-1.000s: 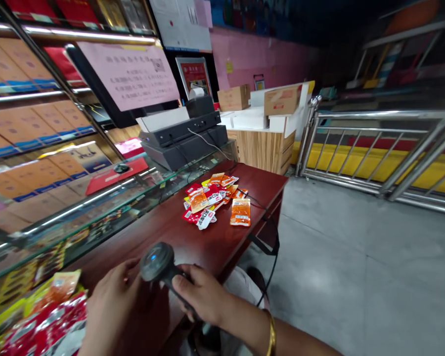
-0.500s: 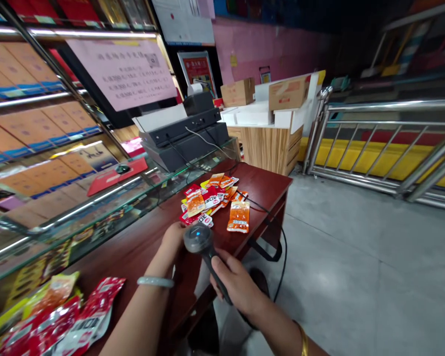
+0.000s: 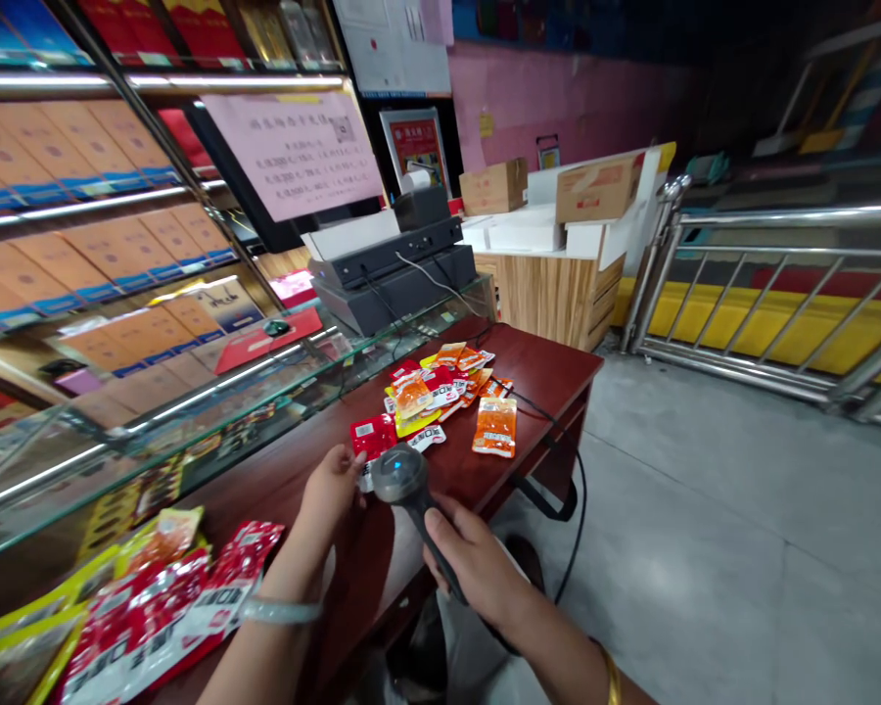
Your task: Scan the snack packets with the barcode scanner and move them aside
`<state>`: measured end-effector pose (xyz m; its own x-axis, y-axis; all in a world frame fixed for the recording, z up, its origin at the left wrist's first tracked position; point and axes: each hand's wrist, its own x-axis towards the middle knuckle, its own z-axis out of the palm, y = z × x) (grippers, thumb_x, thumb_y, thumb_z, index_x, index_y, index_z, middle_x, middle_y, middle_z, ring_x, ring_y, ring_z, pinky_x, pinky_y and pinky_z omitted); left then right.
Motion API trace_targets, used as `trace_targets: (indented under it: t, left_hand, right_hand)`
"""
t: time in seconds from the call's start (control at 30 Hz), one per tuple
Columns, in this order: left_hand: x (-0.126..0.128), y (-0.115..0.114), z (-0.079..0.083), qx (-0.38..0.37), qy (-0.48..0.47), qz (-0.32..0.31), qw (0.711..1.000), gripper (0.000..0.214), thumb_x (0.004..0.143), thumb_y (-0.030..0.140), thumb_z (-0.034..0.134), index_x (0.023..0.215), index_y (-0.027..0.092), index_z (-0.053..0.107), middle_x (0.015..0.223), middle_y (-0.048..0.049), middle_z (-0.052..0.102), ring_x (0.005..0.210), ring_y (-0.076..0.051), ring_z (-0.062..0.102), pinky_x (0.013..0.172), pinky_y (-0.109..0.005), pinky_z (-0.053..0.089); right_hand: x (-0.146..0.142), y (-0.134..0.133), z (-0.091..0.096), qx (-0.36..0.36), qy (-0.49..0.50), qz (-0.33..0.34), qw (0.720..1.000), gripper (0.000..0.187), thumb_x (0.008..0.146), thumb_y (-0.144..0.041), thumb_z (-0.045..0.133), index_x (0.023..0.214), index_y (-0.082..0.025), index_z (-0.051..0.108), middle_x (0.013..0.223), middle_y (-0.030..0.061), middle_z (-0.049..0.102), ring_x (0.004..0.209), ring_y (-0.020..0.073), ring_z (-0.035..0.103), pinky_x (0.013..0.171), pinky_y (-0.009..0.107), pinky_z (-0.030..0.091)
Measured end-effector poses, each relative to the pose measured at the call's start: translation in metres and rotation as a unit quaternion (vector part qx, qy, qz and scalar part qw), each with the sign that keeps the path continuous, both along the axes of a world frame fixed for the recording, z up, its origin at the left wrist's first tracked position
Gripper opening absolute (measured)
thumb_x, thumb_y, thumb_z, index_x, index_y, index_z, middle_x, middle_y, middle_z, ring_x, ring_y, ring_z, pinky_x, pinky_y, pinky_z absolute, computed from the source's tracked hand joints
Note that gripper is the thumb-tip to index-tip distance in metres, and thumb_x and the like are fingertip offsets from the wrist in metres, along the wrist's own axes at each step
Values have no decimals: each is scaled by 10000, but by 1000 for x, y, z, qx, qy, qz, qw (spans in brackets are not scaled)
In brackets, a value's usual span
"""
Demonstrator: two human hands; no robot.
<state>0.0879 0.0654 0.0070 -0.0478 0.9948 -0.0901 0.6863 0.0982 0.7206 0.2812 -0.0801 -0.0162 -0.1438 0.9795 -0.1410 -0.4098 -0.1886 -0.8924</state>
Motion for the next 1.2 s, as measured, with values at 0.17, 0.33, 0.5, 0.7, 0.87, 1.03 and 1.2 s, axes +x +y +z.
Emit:
trace_targets:
  t: [0.17,0.33,0.5,0.7,0.87,1.03,1.2]
  left_hand:
    - [-43,-49,13,8,59,29,998,246,947,435,434,777,271,363,444,67,514,452,-186,607,521,-251,345]
    - [-80,-86,19,27,38,69,997,193,928,365,438,773,267,382,455,67,521,450,-173,586,520,-250,337]
    - [-113,-107,16,21,30,112,993,165,923,356,420,789,261,414,462,64,520,445,-172,578,531,-251,344]
    - [-169,-111,35,-16,162,187,969,283,935,505,421,797,262,458,565,-8,618,628,-234,661,590,-287,387]
    - [-200,-108,58,-56,321,239,915,467,918,629,343,933,228,582,915,-149,732,838,-343,703,644,-371,447]
    - [-179,-101,67,1,375,245,894,648,903,689,306,1145,151,575,1114,-241,702,999,-404,685,743,-430,492]
    - [-108,-72,53,38,264,120,956,459,856,615,451,987,218,642,955,-130,744,880,-322,701,682,-353,469]
  right_hand:
    - [-26,0,6,7,15,44,999,677,891,-710,568,1312,-181,537,579,-80,484,458,90,402,448,208,327]
    - [-64,5,21,30,11,121,992,649,890,-698,583,1273,-176,538,605,-76,511,445,74,408,438,197,330]
    - [-100,7,25,30,15,177,984,643,879,-713,583,1231,-176,554,584,-87,487,436,70,394,433,193,332]
    - [-118,6,24,37,-8,206,978,725,832,-776,580,1222,-164,561,563,-93,482,410,67,381,416,197,308]
    - [-111,7,27,31,2,200,979,803,774,-818,599,1216,-151,538,554,-107,464,407,64,378,413,197,320]
    - [-89,9,28,35,-1,177,984,829,748,-848,589,1191,-149,545,571,-99,486,416,59,399,422,194,321]
    - [-57,5,24,31,-11,131,991,802,781,-826,583,1227,-159,566,602,-85,503,427,59,408,429,197,335]
